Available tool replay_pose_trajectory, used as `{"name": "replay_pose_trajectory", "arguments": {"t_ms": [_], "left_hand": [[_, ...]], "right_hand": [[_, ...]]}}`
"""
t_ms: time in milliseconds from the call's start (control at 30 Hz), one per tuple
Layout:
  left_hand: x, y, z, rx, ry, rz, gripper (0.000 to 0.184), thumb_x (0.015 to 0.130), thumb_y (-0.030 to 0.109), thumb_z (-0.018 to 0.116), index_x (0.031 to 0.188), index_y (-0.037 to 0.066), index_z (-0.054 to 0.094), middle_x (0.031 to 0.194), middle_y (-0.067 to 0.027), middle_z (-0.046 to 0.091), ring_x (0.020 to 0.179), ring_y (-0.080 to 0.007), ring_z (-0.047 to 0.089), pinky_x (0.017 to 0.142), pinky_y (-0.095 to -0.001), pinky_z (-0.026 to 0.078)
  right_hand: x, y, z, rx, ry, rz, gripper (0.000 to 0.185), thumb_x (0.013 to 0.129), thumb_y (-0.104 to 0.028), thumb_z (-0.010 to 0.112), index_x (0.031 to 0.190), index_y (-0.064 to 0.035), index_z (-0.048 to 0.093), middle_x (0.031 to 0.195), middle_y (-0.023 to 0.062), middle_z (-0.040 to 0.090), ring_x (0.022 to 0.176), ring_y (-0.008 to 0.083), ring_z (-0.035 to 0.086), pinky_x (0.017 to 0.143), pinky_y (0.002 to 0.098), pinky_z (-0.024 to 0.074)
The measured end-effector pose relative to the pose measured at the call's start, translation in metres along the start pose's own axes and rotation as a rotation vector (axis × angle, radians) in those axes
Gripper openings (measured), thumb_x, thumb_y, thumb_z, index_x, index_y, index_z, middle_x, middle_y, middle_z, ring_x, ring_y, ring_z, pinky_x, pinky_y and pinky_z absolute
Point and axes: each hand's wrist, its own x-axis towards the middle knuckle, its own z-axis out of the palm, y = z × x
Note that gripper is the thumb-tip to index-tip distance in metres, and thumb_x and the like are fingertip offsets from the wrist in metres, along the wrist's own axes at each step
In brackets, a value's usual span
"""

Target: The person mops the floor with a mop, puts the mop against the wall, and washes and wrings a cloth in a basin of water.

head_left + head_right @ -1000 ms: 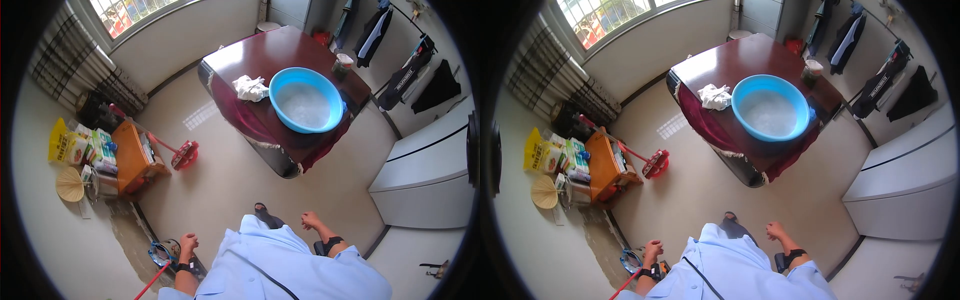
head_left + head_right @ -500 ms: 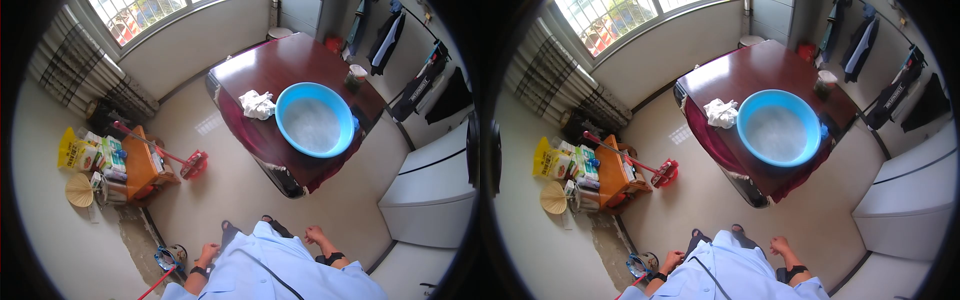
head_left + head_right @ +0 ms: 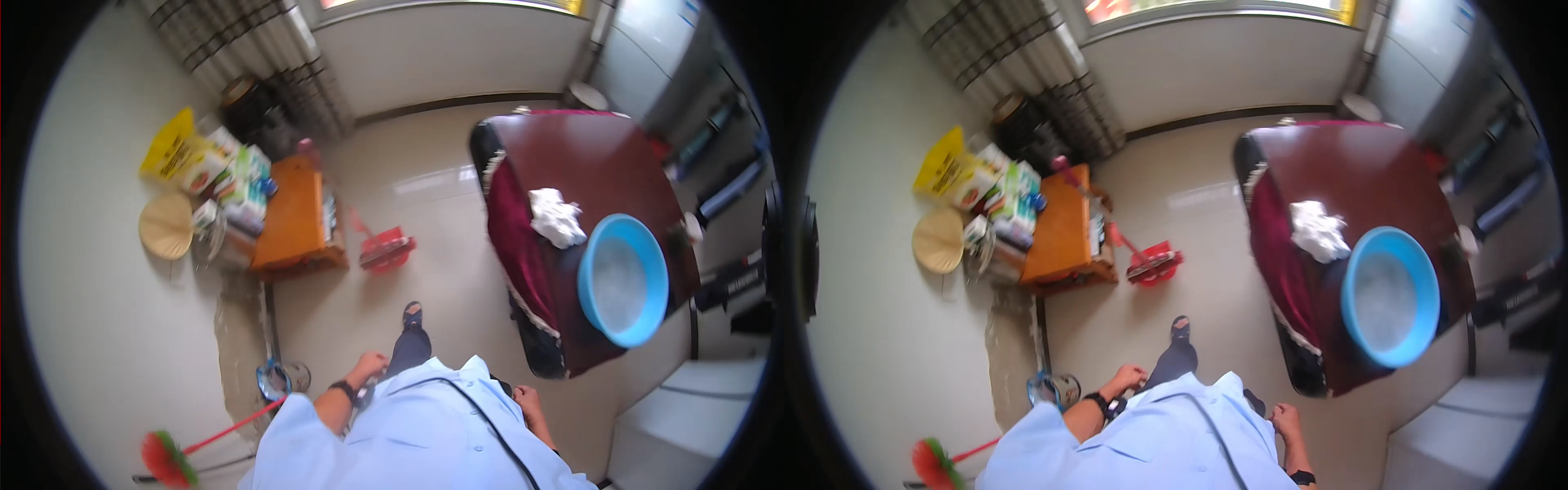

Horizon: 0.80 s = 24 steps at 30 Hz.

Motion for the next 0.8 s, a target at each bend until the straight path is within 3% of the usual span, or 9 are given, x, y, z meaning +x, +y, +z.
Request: {"name": "replay_pose_trajectory", "arguments": {"t_ms": [33, 100, 200, 233, 300, 367, 433, 533, 800], "left_hand": [[0.003, 0.014, -0.013, 0.021, -0.002, -0.018, 0.025, 0.078, 0.013, 0.07, 0.101, 0.002, 0.067, 0.083, -0.0086, 0.069, 0.062, -0.0191, 0.065, 0.055, -0.0306, 0.054], [0.004, 0.039, -0.046, -0.119, 0.07, -0.023, 0.02, 0.078, 0.012, 0.068, 0.095, 0.003, 0.069, 0.076, -0.007, 0.067, 0.06, -0.0165, 0.063, 0.054, -0.0294, 0.052], [0.017, 0.068, -0.091, -0.271, 0.05, 0.065, 0.014, 0.078, 0.011, 0.066, 0.09, 0.003, 0.066, 0.066, -0.0029, 0.057, 0.054, -0.0132, 0.056, 0.048, -0.0267, 0.045], [0.025, 0.07, -0.107, -0.272, 0.027, 0.065, 0.009, 0.078, 0.009, 0.066, 0.085, 0.004, 0.064, 0.064, -0.0006, 0.052, 0.051, -0.012, 0.05, 0.045, -0.0265, 0.041], [0.058, 0.053, -0.146, -0.242, -0.013, -0.027, 0.008, 0.076, 0.007, 0.066, 0.084, 0.006, 0.063, 0.067, -0.0024, 0.055, 0.052, -0.0137, 0.053, 0.046, -0.0297, 0.046], [0.085, 0.05, -0.176, -0.205, 0.06, -0.138, 0.014, 0.075, 0.002, 0.066, 0.087, 0.004, 0.061, 0.07, -0.0107, 0.06, 0.051, -0.0224, 0.057, 0.047, -0.036, 0.052], [0.109, 0.045, -0.202, -0.242, 0.078, -0.195, 0.02, 0.074, -0.006, 0.06, 0.091, 0.004, 0.058, 0.072, -0.0161, 0.06, 0.051, -0.0288, 0.058, 0.047, -0.0427, 0.051], [0.134, 0.053, -0.222, -0.279, 0.024, -0.185, 0.021, 0.075, -0.009, 0.058, 0.091, 0.004, 0.058, 0.072, -0.0174, 0.061, 0.051, -0.0286, 0.057, 0.046, -0.0424, 0.05], [0.177, 0.128, -0.192, -0.075, -0.095, -0.015, 0.017, 0.079, -0.003, 0.064, 0.095, -0.001, 0.06, 0.079, -0.0182, 0.068, 0.06, -0.0307, 0.066, 0.051, -0.0428, 0.056]], "right_hand": [[0.004, -0.012, 0.006, -0.084, 0.003, -0.095, 0.037, 0.086, -0.02, 0.053, 0.111, 0.0038, 0.065, 0.087, 0.0193, 0.071, 0.067, 0.0244, 0.07, 0.066, 0.0363, 0.0571], [0.013, -0.062, 0.019, -0.201, -0.007, -0.174, 0.037, 0.084, -0.023, 0.056, 0.11, 0.0018, 0.067, 0.097, 0.0217, 0.07, 0.085, 0.03, 0.07, 0.082, 0.0386, 0.0541], [0.029, -0.128, 0.035, -0.328, -0.012, -0.244, 0.04, 0.085, -0.027, 0.056, 0.117, -0.0036, 0.066, 0.113, 0.0213, 0.066, 0.105, 0.0384, 0.063, 0.092, 0.044, 0.0498], [0.03, -0.152, 0.036, -0.304, 0.007, -0.256, 0.041, 0.085, -0.026, 0.055, 0.119, -0.004, 0.064, 0.114, 0.0212, 0.065, 0.105, 0.0383, 0.063, 0.091, 0.0443, 0.0501], [0.032, -0.193, 0.034, -0.29, 0.098, -0.257, 0.04, 0.086, -0.026, 0.055, 0.12, -0.007, 0.064, 0.105, 0.0213, 0.068, 0.098, 0.039, 0.065, 0.088, 0.0458, 0.0508], [0.035, -0.222, 0.026, -0.24, 0.177, -0.258, 0.039, 0.086, -0.027, 0.055, 0.118, -0.0073, 0.065, 0.102, 0.0209, 0.069, 0.095, 0.0395, 0.065, 0.087, 0.047, 0.0507], [0.036, -0.227, 0.022, -0.216, 0.238, -0.2, 0.039, 0.086, -0.027, 0.055, 0.118, -0.0073, 0.064, 0.103, 0.0212, 0.068, 0.094, 0.0399, 0.065, 0.087, 0.0472, 0.0506], [0.04, -0.217, 0.024, -0.212, 0.305, -0.16, 0.039, 0.085, -0.027, 0.055, 0.117, -0.0072, 0.065, 0.103, 0.0215, 0.068, 0.095, 0.0405, 0.065, 0.087, 0.0474, 0.0505], [0.034, -0.138, 0.069, -0.053, 0.215, 0.083, 0.038, 0.084, -0.029, 0.055, 0.114, -0.0084, 0.068, 0.102, 0.0221, 0.068, 0.094, 0.0421, 0.064, 0.086, 0.0459, 0.0517]]}}
